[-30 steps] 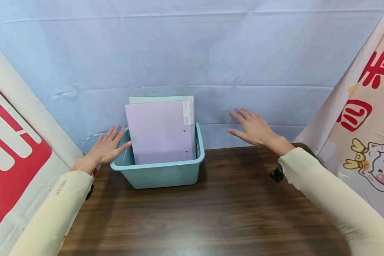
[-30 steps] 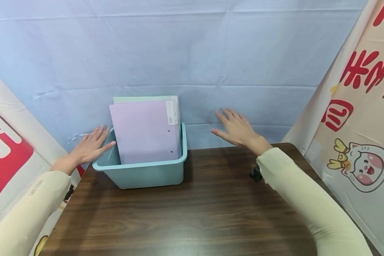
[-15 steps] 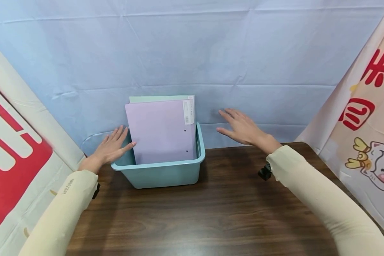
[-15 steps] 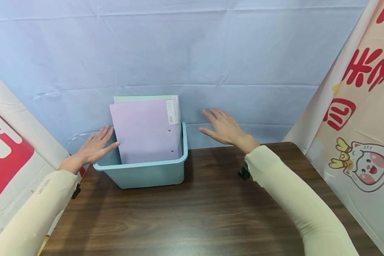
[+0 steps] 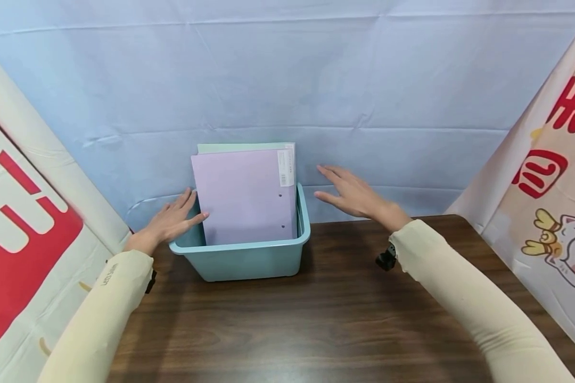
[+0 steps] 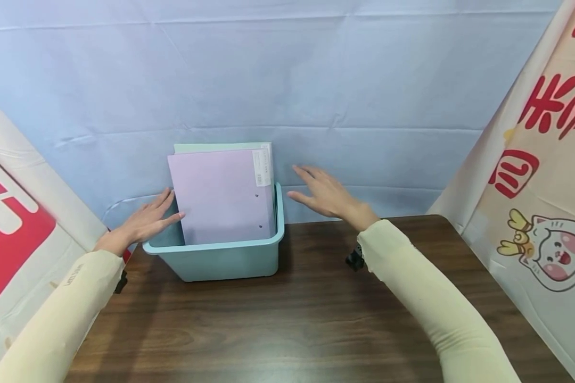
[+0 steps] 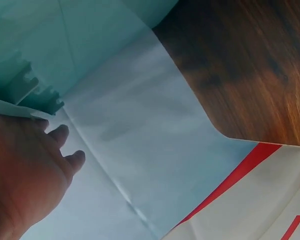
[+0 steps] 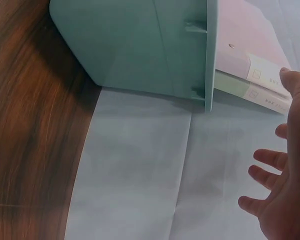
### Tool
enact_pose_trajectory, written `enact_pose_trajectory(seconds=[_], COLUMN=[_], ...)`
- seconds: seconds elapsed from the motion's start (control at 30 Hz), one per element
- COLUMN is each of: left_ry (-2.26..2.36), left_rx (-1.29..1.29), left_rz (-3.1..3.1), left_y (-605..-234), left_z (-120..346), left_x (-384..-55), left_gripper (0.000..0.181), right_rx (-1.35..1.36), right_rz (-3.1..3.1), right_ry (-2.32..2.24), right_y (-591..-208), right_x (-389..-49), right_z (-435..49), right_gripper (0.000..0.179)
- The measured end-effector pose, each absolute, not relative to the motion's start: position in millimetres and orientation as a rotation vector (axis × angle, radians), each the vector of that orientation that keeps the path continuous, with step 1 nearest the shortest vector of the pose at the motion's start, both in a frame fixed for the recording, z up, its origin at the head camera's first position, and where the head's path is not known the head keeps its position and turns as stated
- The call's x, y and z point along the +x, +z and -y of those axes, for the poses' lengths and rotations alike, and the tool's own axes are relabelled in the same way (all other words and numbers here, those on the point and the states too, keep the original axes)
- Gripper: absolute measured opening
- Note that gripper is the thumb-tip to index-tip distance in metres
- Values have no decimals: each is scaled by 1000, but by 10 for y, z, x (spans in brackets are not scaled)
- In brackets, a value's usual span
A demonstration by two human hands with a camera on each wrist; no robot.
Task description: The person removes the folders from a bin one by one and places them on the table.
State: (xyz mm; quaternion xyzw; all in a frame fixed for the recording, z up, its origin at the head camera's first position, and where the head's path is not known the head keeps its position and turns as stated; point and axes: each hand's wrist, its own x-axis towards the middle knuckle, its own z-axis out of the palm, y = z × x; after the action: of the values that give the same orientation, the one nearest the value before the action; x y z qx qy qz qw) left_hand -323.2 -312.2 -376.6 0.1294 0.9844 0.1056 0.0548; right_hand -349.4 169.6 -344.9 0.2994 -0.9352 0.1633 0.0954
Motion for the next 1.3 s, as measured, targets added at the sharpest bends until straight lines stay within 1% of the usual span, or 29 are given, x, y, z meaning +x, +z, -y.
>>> enact_pose_trajectory(seconds=[0.13,0.37,0.73,0.97,1.3], left_ry=[377,440,454,468,508], left_rx=[364,323,320,305,296], left_rz=[-2969,-2950,-2953,-2948,-2942], left_y=[-3777,-3814,-3818,-3817,-3848], left_z=[3117,3126,3122,3096,3119], left_x=[-3234,-3230,-3245,-3263,-3282], left_gripper=[93,94,96,94,93], right_rx=[911,948,1070,1074,1091], right_rz=[2772,2755,2703,2707,2673], right_ry=[549,631,721,767,922], right_y=[-3461,-3466,-3438,-3412,-3441], right_x=[-3480,-3484,-3495,-3476,-3548], right_z=[-1648,-1587,-1462,-1417,-1313], right_gripper=[82,77,81,80,78])
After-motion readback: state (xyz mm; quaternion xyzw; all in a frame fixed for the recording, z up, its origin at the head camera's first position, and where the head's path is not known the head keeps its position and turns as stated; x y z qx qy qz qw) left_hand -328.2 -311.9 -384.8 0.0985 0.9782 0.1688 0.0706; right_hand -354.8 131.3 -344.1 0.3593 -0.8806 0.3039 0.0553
